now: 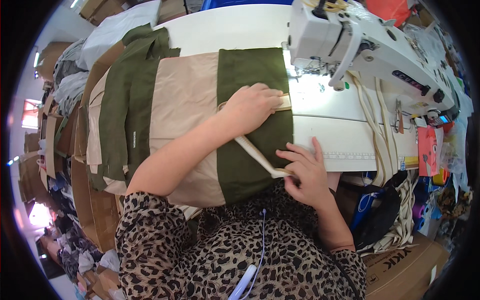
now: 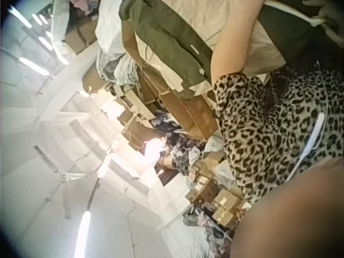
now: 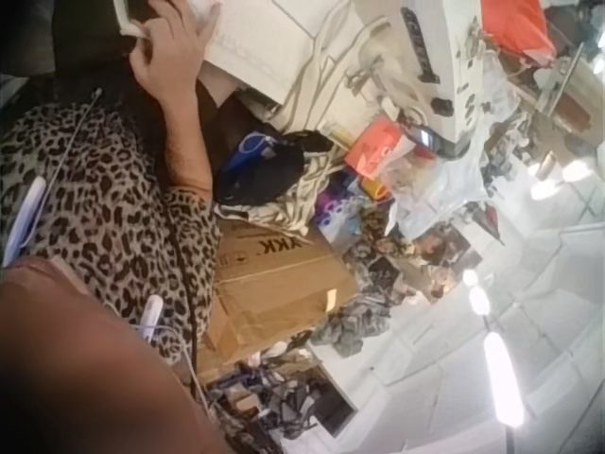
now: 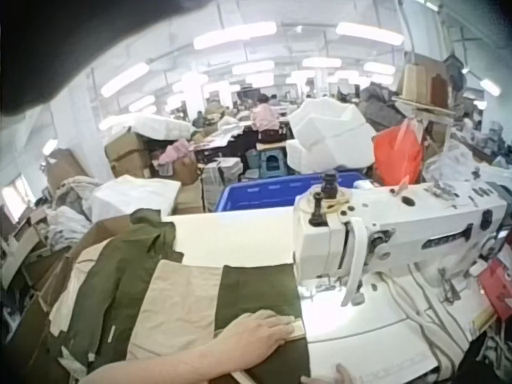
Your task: Sewing fabric handles onto a canvas tote bag using an industrial sewing machine.
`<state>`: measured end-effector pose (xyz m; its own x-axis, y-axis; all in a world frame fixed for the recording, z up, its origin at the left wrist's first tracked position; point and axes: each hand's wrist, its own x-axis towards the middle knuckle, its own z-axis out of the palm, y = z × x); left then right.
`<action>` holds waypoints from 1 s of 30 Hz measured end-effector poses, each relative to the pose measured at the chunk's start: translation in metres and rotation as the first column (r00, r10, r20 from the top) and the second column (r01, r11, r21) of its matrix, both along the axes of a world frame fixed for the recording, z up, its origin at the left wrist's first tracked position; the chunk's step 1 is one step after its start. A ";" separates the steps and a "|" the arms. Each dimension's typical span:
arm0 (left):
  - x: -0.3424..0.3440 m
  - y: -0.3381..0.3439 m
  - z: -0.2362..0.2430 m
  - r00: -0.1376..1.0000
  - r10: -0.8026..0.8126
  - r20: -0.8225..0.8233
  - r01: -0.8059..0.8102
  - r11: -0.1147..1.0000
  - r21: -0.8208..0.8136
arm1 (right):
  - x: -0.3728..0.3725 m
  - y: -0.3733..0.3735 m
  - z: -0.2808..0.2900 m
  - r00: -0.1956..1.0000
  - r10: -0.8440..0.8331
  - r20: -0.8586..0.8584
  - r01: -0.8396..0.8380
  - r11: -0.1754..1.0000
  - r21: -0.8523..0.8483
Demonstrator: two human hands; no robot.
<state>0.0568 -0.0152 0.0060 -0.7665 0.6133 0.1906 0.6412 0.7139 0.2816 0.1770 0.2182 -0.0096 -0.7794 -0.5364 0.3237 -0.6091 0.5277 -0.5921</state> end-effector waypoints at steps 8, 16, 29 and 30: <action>-0.042 -0.008 0.039 0.906 -0.124 0.404 0.187 0.975 -0.119 | 0.031 -0.023 0.049 0.908 0.418 -0.036 -0.419 0.902 -0.107; -0.007 0.004 0.019 0.982 0.017 0.189 0.010 0.990 -0.143 | 0.033 -0.033 0.035 0.923 0.373 0.091 -0.375 0.927 0.010; 0.015 0.010 -0.016 0.993 0.050 -0.105 -0.046 0.998 0.038 | -0.004 0.006 0.000 0.995 -0.022 -0.099 0.038 0.985 0.166; 0.015 0.011 -0.016 0.994 0.048 -0.102 -0.045 0.998 0.037 | -0.004 0.007 0.000 0.997 -0.021 -0.073 0.031 0.990 0.139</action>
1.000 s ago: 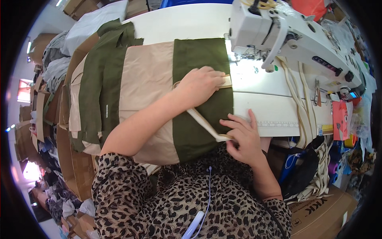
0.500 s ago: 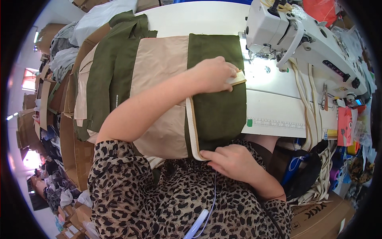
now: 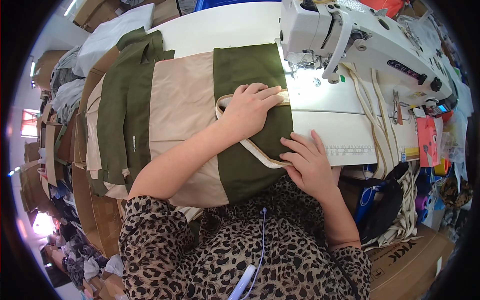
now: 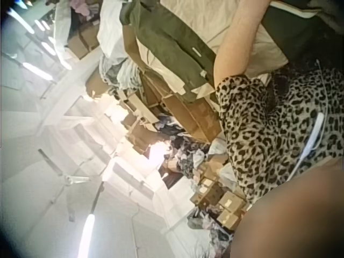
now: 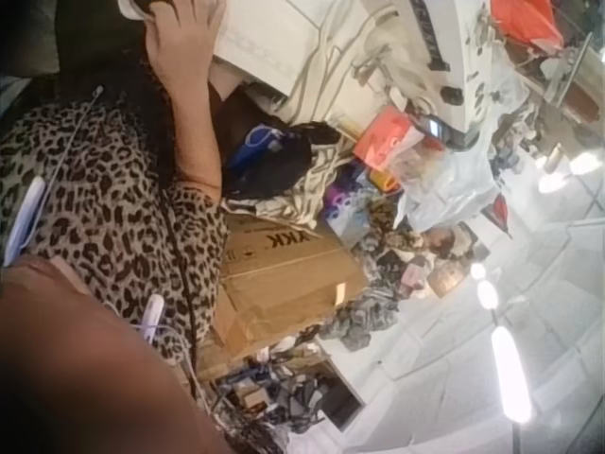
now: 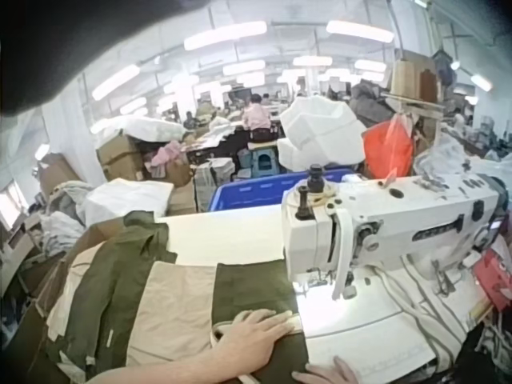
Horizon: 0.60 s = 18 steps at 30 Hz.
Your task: Sewing fabric handles onto a canvas tote bag using an industrial sewing machine.
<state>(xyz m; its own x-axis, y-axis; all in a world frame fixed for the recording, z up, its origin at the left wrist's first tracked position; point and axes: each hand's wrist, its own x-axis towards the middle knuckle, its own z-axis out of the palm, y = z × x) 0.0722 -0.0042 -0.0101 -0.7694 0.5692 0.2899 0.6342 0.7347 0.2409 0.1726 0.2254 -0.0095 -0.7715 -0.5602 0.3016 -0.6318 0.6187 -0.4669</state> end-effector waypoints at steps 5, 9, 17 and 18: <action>-0.004 0.001 -0.006 0.999 0.038 -0.027 -0.037 0.998 0.052 | -0.002 0.001 0.014 0.995 0.042 0.090 -0.041 0.999 -0.007; -0.006 0.002 -0.012 0.997 0.063 -0.044 -0.060 0.997 0.058 | -0.004 0.004 0.015 0.989 0.064 0.130 -0.072 0.995 0.061; -0.008 0.002 -0.009 0.998 0.068 -0.018 -0.066 0.996 0.065 | -0.002 0.002 0.007 0.996 0.028 0.082 -0.029 0.999 0.021; -0.009 0.002 -0.010 0.998 0.065 -0.020 -0.064 0.996 0.065 | -0.002 0.002 0.007 0.996 0.028 0.081 -0.029 0.999 0.022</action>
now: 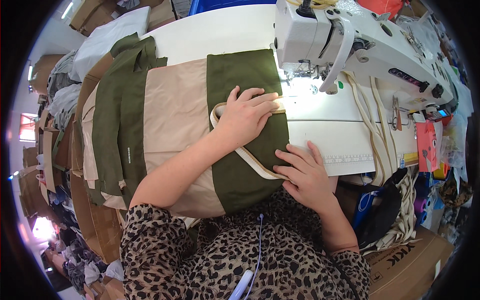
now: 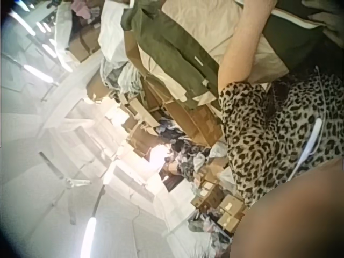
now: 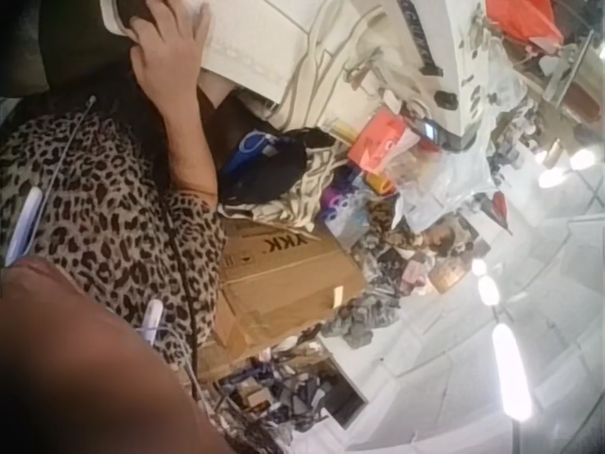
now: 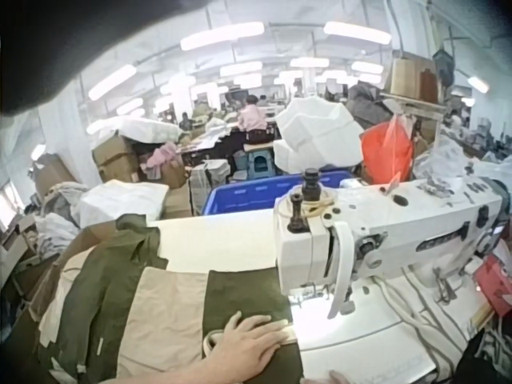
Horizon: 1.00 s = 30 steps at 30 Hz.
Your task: Sewing fabric handles onto a canvas tote bag using an industrial sewing machine.
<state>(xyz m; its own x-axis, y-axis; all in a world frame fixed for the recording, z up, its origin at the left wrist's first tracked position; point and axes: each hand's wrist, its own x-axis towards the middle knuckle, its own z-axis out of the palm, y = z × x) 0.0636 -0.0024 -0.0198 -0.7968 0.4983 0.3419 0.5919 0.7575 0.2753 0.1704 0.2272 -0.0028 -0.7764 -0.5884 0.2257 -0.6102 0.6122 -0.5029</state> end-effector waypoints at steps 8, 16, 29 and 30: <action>-0.005 0.000 0.000 1.000 -0.021 0.023 0.020 1.000 0.023 | 0.000 -0.002 -0.001 1.000 -0.015 -0.014 0.014 1.000 -0.025; -0.029 0.005 -0.002 0.998 -0.054 0.042 0.053 0.998 0.013 | -0.013 -0.002 0.001 0.997 -0.077 -0.007 0.077 0.997 -0.014; -0.031 0.005 -0.003 0.997 -0.058 0.043 0.057 0.998 0.012 | -0.015 -0.003 -0.002 0.994 -0.112 0.006 0.112 0.993 -0.029; -0.031 0.004 -0.003 0.998 -0.055 0.042 0.055 0.998 0.011 | -0.015 -0.003 -0.002 0.994 -0.111 0.005 0.111 0.993 -0.030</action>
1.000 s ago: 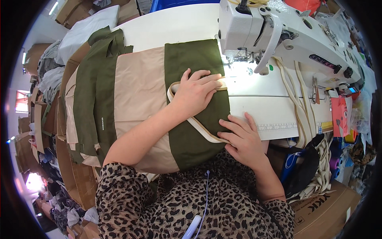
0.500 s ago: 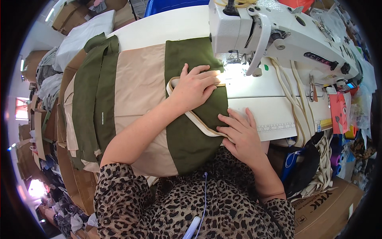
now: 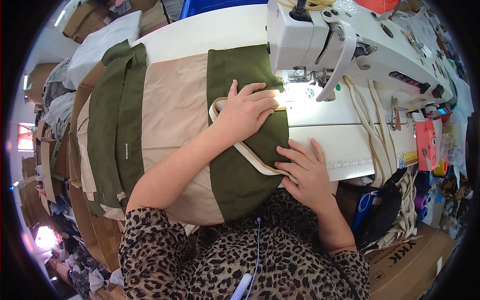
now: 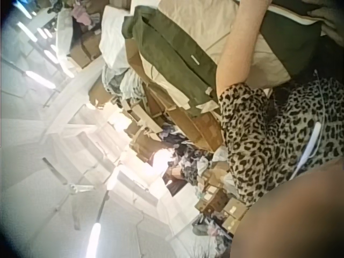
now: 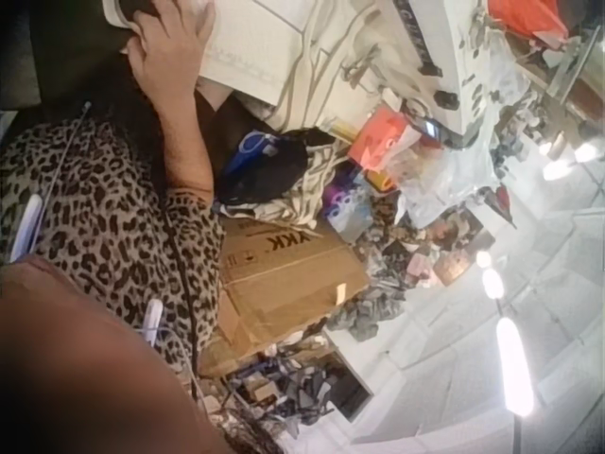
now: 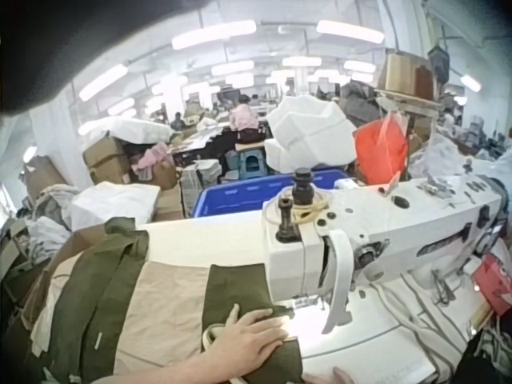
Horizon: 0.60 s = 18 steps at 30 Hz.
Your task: Sewing fabric handles onto a canvas tote bag using an industrial sewing machine.
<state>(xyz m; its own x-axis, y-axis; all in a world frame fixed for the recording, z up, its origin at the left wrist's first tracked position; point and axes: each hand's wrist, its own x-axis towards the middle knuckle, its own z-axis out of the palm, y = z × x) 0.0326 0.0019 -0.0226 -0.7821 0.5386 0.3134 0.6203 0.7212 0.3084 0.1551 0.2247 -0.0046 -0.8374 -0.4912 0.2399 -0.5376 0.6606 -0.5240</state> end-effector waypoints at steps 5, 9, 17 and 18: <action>0.000 0.002 0.003 1.000 -0.003 0.024 0.003 1.000 0.003 | 0.001 0.000 0.000 1.000 -0.007 -0.010 0.008 1.000 0.002; -0.002 0.003 0.000 1.000 -0.014 0.016 0.013 1.000 0.010 | 0.004 0.000 -0.003 0.999 -0.028 -0.025 0.028 1.000 0.005; 0.000 0.006 0.003 1.000 -0.014 0.027 0.014 1.000 0.002 | 0.007 0.003 -0.001 0.998 -0.058 -0.040 0.058 0.998 0.011; 0.001 0.006 0.004 0.999 -0.017 0.029 0.017 1.000 0.002 | 0.007 0.003 -0.001 0.998 -0.052 -0.042 0.053 0.999 0.011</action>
